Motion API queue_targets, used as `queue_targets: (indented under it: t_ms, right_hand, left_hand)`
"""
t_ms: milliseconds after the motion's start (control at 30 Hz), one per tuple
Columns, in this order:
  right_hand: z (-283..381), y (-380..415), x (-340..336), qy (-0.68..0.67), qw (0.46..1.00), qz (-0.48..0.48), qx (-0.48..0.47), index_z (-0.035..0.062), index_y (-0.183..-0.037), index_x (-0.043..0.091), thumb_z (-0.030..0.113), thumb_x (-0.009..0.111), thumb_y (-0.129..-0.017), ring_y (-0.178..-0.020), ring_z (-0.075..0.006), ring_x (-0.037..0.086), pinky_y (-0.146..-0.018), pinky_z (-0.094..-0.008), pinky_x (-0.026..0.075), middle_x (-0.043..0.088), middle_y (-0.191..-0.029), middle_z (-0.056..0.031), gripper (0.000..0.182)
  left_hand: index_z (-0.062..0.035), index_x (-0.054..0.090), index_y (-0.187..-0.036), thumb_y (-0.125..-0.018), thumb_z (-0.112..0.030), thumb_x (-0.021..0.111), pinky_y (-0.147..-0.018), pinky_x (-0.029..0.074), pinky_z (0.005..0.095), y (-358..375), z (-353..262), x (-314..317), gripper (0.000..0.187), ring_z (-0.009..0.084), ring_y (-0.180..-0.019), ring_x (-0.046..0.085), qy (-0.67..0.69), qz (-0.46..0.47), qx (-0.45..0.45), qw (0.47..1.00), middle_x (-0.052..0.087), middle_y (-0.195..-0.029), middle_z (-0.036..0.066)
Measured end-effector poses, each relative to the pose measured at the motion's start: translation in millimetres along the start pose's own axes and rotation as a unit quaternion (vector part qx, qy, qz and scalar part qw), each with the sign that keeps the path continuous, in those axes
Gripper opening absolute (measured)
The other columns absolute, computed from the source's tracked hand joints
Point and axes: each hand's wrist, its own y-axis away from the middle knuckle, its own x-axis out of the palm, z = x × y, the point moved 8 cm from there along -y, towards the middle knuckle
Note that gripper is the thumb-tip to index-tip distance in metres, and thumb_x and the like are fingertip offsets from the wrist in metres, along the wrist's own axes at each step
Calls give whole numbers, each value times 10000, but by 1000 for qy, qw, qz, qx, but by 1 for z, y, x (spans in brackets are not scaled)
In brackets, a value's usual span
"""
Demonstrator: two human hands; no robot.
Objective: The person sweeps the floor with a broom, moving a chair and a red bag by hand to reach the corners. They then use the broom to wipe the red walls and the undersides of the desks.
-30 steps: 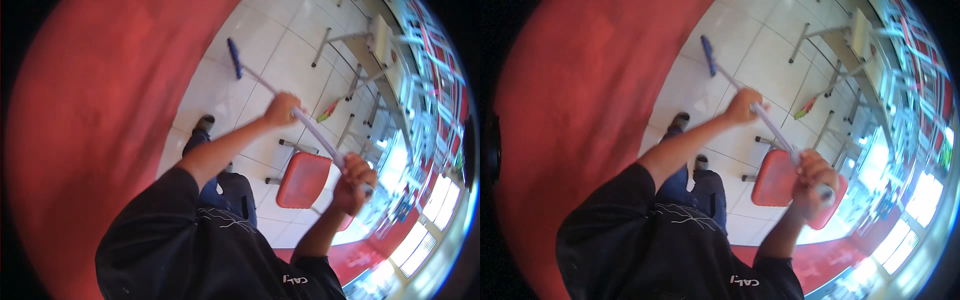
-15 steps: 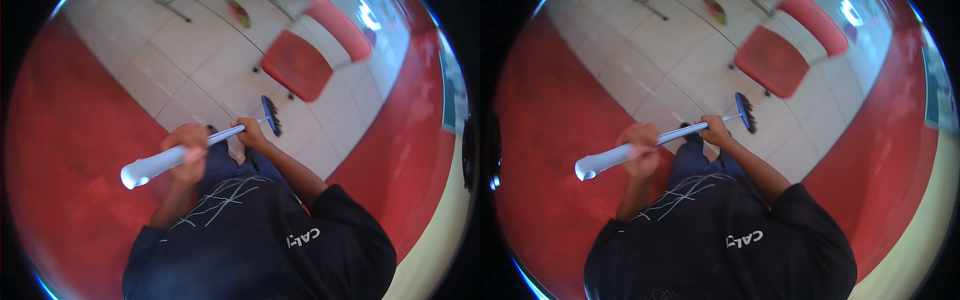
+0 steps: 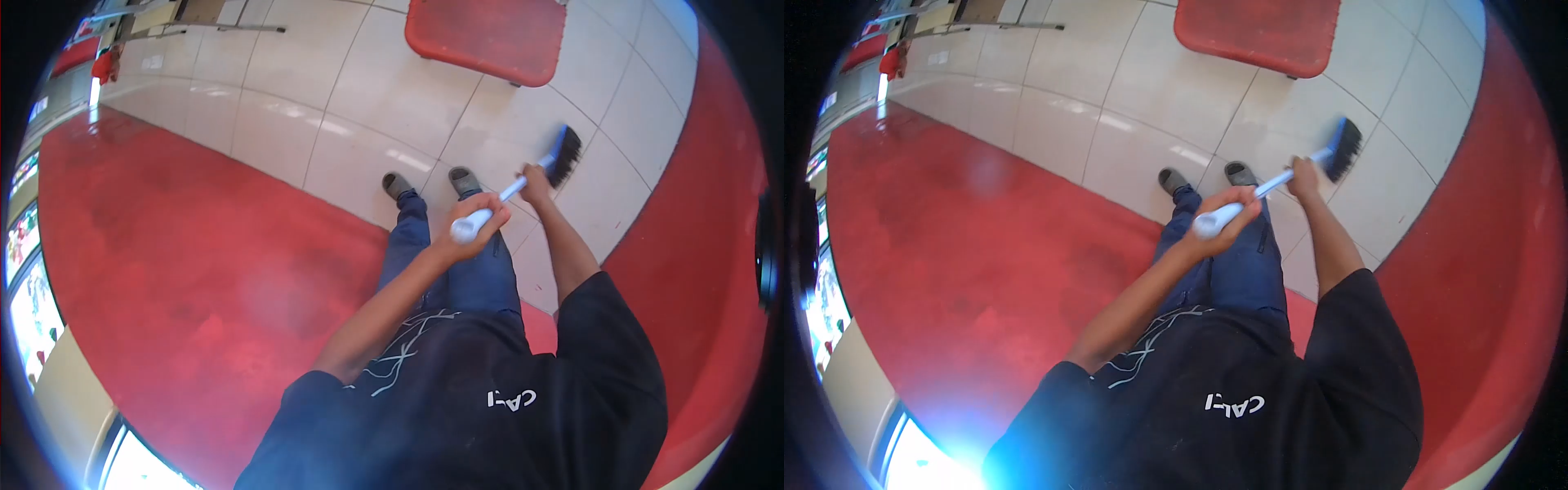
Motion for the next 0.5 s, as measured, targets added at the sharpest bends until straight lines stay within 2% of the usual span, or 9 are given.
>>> queue_targets:
  t_ms: [67,100,167,233,267,300,367,467,500]
  right_hand:
    - [99,2,9,-121,967,-165,-153,82,-750,521,86,624,-589,-783,-359,505,-698,-437,432,527,-759,-160,191]
    - [138,-9,67,-151,961,-134,-190,91,-757,499,76,629,-579,-792,-360,491,-676,-454,417,511,-754,-158,221]
    - [261,1,47,-304,908,-113,-264,95,-761,498,75,635,-558,-764,-348,492,-635,-429,410,512,-754,-157,246]
    - [332,-21,144,-453,856,79,-237,86,-771,506,97,666,-616,-753,-390,514,-699,-462,463,534,-810,-189,222]
    - [378,-15,102,-320,869,59,-372,89,-771,508,107,664,-627,-748,-386,514,-682,-457,462,534,-832,-191,213]
    - [405,-16,80,-324,860,68,-388,85,-776,511,114,660,-637,-758,-387,521,-679,-457,464,532,-855,-195,206]
    - [450,7,49,-333,843,99,-410,79,-785,516,126,651,-656,-778,-390,536,-674,-458,469,530,-900,-204,193]
    - [471,35,-16,-258,892,110,-354,68,-801,522,145,645,-680,-803,-400,560,-672,-464,473,516,-956,-219,189]
    - [467,36,-14,-241,903,95,-344,65,-802,525,152,648,-683,-796,-404,568,-673,-469,474,531,-925,-214,192]
  left_hand:
    - [-30,553,-782,-810,-157,664,-634,419,289,35,-61,-51,171,158,-663,510,-85,-75,56,992,532,-712,58]
    - [-31,534,-756,-785,-153,683,-639,427,313,55,-80,-82,194,187,-669,518,-149,-97,85,980,532,-717,57]
    - [-37,503,-717,-744,-148,711,-665,432,348,84,-102,-108,237,230,-677,524,-259,-111,81,956,526,-715,57]
    - [-47,478,-692,-713,-147,728,-706,424,369,98,-126,-110,270,258,-681,522,-349,-108,22,931,512,-701,58]
    - [-50,469,-685,-697,-148,735,-728,413,374,101,-136,-111,284,259,-679,519,-362,-123,20,924,507,-695,58]
    - [-52,460,-678,-681,-148,743,-750,402,379,107,-142,-111,299,260,-676,517,-375,-134,20,917,501,-688,58]
    - [-73,434,-657,-666,-191,766,-836,357,388,130,-166,-122,353,232,-679,517,-385,-152,44,909,499,-689,39]
    - [-94,434,-648,-685,-248,773,-852,364,396,182,-212,-169,374,207,-713,525,-221,-136,120,958,501,-699,16]
    - [-107,433,-682,-765,-319,711,-888,376,414,198,-215,-193,359,201,-767,532,-190,-141,150,960,499,-754,35]
